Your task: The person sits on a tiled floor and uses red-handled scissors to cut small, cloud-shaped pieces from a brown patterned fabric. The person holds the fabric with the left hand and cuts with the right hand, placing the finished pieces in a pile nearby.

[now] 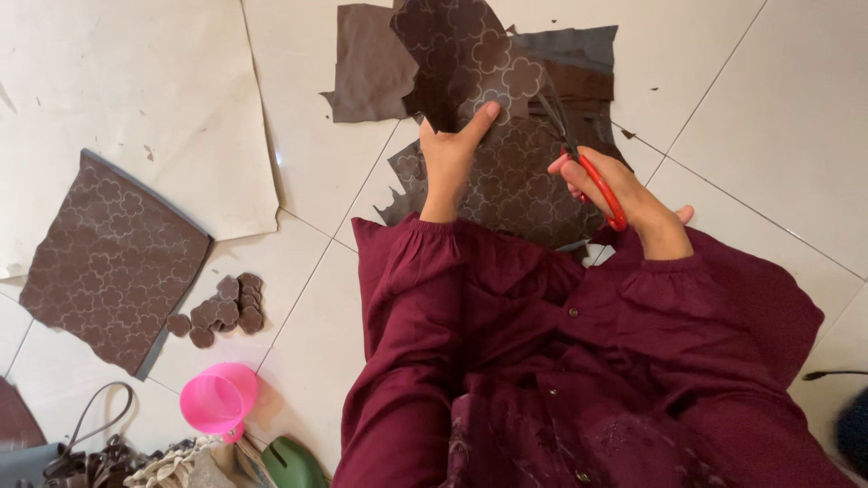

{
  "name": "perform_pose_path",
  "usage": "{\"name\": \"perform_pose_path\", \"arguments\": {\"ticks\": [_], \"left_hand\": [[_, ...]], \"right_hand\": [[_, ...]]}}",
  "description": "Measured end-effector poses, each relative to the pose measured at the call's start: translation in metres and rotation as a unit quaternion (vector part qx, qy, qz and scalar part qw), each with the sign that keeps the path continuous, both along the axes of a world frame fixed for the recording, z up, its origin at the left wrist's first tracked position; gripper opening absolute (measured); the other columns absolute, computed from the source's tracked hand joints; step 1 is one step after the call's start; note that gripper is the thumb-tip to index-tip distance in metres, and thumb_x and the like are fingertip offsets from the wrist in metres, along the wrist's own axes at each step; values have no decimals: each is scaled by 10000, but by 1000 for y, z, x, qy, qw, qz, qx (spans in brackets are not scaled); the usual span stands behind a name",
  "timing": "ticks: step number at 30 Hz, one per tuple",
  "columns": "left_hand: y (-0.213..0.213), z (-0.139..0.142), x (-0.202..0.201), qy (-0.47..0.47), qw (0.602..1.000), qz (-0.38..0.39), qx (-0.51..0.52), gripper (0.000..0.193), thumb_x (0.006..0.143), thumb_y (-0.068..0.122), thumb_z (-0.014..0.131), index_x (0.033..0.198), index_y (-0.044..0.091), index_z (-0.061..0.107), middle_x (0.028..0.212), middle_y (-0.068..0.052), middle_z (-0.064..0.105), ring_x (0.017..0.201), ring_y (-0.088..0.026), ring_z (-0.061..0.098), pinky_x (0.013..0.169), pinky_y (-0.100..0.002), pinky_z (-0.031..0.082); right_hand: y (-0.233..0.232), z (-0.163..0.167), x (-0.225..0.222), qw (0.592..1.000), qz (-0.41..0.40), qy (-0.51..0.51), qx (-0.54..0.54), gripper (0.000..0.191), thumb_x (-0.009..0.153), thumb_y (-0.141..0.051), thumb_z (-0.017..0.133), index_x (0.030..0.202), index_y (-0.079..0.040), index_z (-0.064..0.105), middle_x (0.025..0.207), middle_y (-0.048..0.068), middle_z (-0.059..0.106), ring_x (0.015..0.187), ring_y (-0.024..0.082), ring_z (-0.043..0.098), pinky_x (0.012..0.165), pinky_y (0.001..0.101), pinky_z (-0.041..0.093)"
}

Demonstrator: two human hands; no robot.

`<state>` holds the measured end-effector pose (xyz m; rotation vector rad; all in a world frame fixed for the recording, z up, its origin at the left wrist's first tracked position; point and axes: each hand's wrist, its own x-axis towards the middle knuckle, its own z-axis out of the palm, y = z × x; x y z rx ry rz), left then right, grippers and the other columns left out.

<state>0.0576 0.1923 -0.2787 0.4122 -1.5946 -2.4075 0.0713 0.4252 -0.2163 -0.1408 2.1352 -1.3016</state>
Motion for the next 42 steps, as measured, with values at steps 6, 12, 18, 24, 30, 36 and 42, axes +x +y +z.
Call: {"name": "perform_pose_path", "arguments": {"ticks": [6,12,18,24,30,36,42], "left_hand": [[0,-1,-4,18,999,33,-19,433,815,65,880,1180,-34,670,1098,-77,721,971,-152,672,883,-293,550],[17,-4,-2,7,999,37,8,452,805,70,883,1181,-20,649,1106,-76,712,975,-152,674,865,-294,560],[31,-2,2,25,1000,16,10,412,821,61,877,1155,-28,652,1085,-85,719,957,-150,685,842,-281,572],[34,-1,6,59,998,1,35,384,843,31,858,1160,-32,651,1082,-75,715,947,-144,684,833,-280,581],[35,-4,5,81,997,-3,17,381,860,15,850,1182,-23,648,1100,-65,709,968,-137,673,860,-280,569],[36,-6,5,88,995,-5,36,404,850,11,848,1192,-10,634,1111,-52,702,973,-132,669,871,-282,567],[33,-9,5,82,997,-3,0,405,851,24,857,1192,-14,642,1110,-48,700,980,-130,657,886,-279,552]], "right_hand": [[-3,-11,3,995,37,46,82,450,977,-476,605,1186,-80,653,1043,74,736,1006,174,683,866,345,508],[-11,-17,8,995,22,67,74,451,996,-474,618,1173,-64,675,898,94,697,857,187,651,797,354,507],[-22,-8,9,995,17,101,2,377,1034,-416,590,1159,-70,669,843,27,643,790,131,618,738,300,525],[-31,2,10,996,-4,84,-15,330,1044,-373,571,1131,-67,661,784,0,583,735,106,562,687,284,500],[-31,1,10,994,-15,106,-12,430,1032,-483,564,1067,-67,671,727,-15,572,679,103,568,641,278,494],[-28,0,11,995,-42,79,-47,496,1008,-558,584,983,-70,667,702,-18,534,644,86,544,597,252,472],[-23,-1,8,996,-27,77,-44,508,990,-579,582,924,-80,654,649,-29,529,552,75,514,531,233,444]]}}
